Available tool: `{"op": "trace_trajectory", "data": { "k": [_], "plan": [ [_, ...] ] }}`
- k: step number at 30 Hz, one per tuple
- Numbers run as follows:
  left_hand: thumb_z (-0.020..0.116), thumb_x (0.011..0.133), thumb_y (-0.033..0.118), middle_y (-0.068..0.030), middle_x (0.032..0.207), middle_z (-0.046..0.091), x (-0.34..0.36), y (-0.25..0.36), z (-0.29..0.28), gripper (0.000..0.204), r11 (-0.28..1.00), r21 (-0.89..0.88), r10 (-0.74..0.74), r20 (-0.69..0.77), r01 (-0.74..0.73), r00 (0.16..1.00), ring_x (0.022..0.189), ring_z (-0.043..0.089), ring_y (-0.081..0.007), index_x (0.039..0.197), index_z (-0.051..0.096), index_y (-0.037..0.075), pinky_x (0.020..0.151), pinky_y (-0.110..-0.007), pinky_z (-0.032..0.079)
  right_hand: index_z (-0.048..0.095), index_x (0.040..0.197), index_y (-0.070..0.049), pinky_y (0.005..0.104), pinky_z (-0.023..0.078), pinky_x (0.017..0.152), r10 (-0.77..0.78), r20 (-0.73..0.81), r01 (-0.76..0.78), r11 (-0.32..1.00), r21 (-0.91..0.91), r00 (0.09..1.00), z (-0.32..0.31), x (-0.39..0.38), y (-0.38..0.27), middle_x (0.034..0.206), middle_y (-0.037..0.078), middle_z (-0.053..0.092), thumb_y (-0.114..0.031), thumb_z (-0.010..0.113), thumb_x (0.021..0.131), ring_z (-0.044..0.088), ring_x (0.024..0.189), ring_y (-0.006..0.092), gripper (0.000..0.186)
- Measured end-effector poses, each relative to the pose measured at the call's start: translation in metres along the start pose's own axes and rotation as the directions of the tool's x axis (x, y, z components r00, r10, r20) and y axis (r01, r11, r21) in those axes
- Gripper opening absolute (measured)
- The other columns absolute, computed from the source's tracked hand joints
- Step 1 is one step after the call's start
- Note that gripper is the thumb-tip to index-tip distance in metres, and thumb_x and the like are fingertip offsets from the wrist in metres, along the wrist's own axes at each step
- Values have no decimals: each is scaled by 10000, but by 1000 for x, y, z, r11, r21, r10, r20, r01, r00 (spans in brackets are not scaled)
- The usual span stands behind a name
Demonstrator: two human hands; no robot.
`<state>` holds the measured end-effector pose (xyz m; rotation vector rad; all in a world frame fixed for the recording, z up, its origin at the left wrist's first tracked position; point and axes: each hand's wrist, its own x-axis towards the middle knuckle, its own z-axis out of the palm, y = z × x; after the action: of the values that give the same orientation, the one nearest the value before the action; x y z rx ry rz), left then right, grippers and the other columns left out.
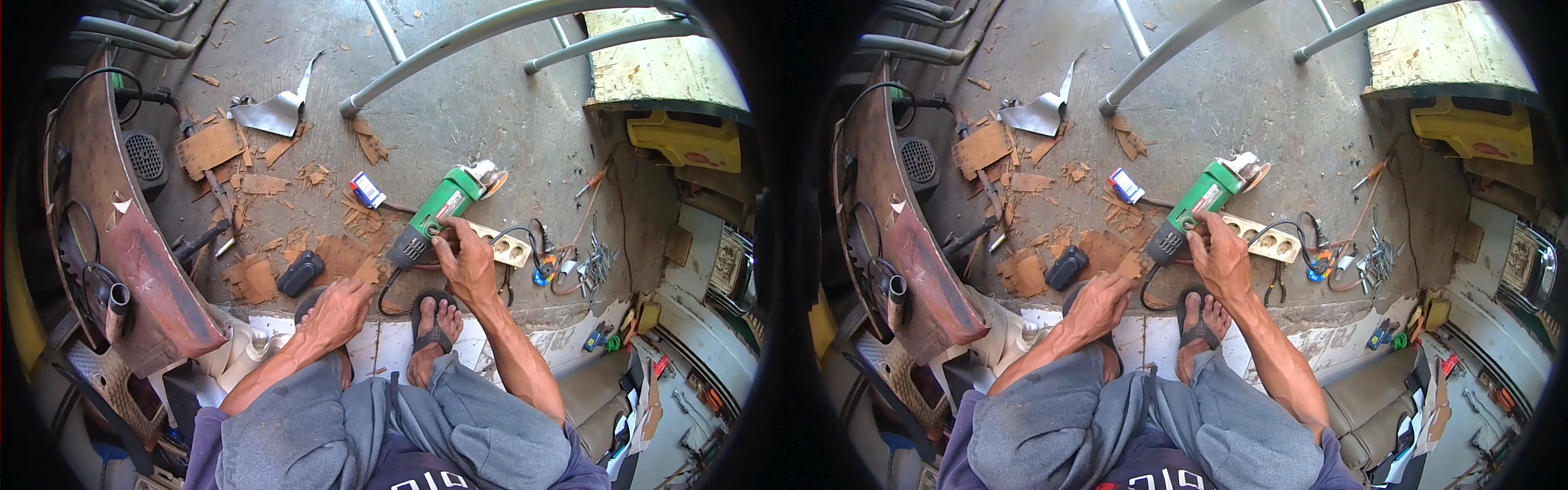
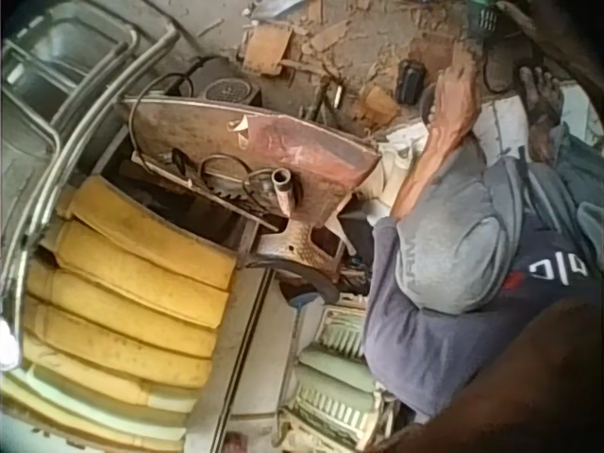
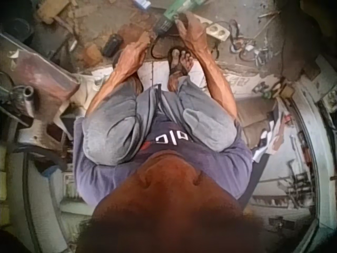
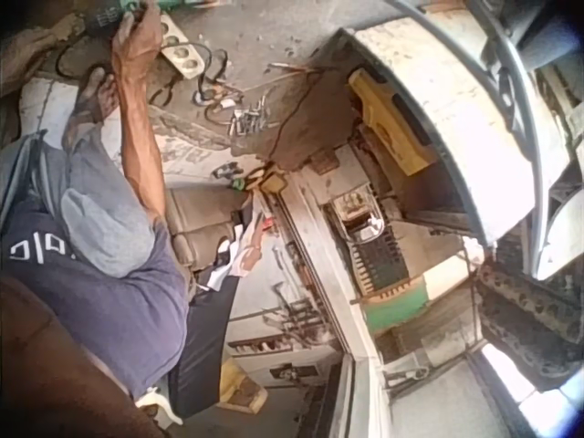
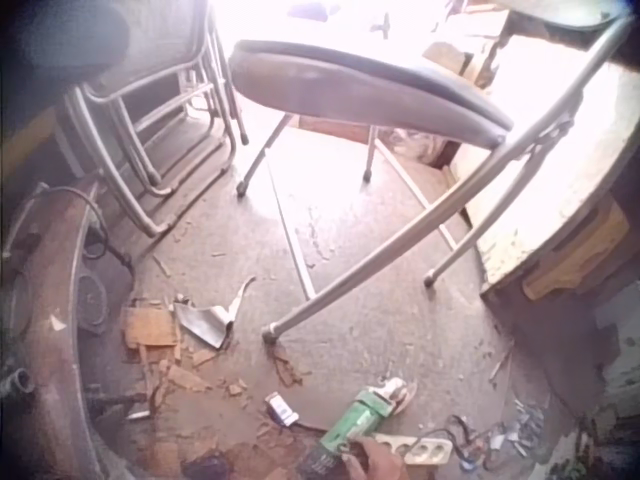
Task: The person repairs a power cable by stripping the insulation from the wire ends using a pair of pliers and then twisting the wires together to form a connection.
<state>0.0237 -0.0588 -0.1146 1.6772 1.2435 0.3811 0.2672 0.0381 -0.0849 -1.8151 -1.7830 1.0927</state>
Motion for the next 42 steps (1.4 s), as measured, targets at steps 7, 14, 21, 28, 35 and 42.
{"op": "trace_trajectory", "data": {
  "k": [7, 14, 21, 28, 35, 42],
  "plan": [
    [622, 911, 25, -179, 939, 665, 65, 23, -9, 167, 987, -151, 21, -214, -55, 977, 886, 657, -370, 1072, 660, 8, 777, -444, 522, 686, 1046, 4, 343, 555, 673, 56, 17, -56, 997, 47, 998, -2, 3, 0, 883, 139, 711, -74, 668, 932, 719, 753, 236, 140],
    [614, 918, 20, -175, 973, 686, 109, 27, -2, 164, 975, -195, 31, -369, -110, 929, 905, 678, -361, 1071, 671, -5, 796, -417, 538, 700, 1028, -11, 393, 546, 733, -182, -31, 178, 979, -104, 983, -5, 9, 0, 913, 164, 692, -39, 682, 883, 686, 834, 338, 148],
    [615, 907, 17, -177, 977, 683, 112, 31, 7, 160, 972, -219, -10, -380, -80, 925, 931, 672, -357, 1052, 679, -7, 813, -416, 530, 703, 993, -10, 386, 547, 695, -248, -7, 245, 959, -145, 969, -1, 12, -1, 886, 158, 673, -19, 695, 855, 687, 799, 321, 138],
    [618, 904, 21, -175, 974, 676, 112, 29, 6, 157, 965, -254, -34, -364, -64, 931, 920, 668, -357, 1047, 678, -4, 803, -418, 524, 685, 971, -11, 419, 550, 704, -248, 34, 250, 957, -147, 968, -6, 16, 0, 879, 170, 645, -9, 688, 836, 671, 802, 351, 135],
    [629, 898, 24, -171, 973, 677, 114, 27, 5, 160, 963, -261, -31, -344, -64, 938, 905, 670, -354, 1048, 680, -2, 786, -412, 525, 682, 971, 1, 415, 554, 711, -328, 74, 336, 929, -153, 942, -4, 19, 1, 891, 171, 650, -5, 691, 839, 673, 817, 346, 132],
    [633, 893, 18, -164, 948, 673, 111, 24, 6, 159, 966, -253, -36, -353, -58, 935, 872, 674, -328, 1043, 681, -2, 762, -401, 526, 693, 995, -2, 402, 554, 715, -292, 2, 290, 949, -125, 956, -3, 12, 6, 895, 166, 667, 5, 687, 845, 683, 818, 339, 151]
  ]
}}
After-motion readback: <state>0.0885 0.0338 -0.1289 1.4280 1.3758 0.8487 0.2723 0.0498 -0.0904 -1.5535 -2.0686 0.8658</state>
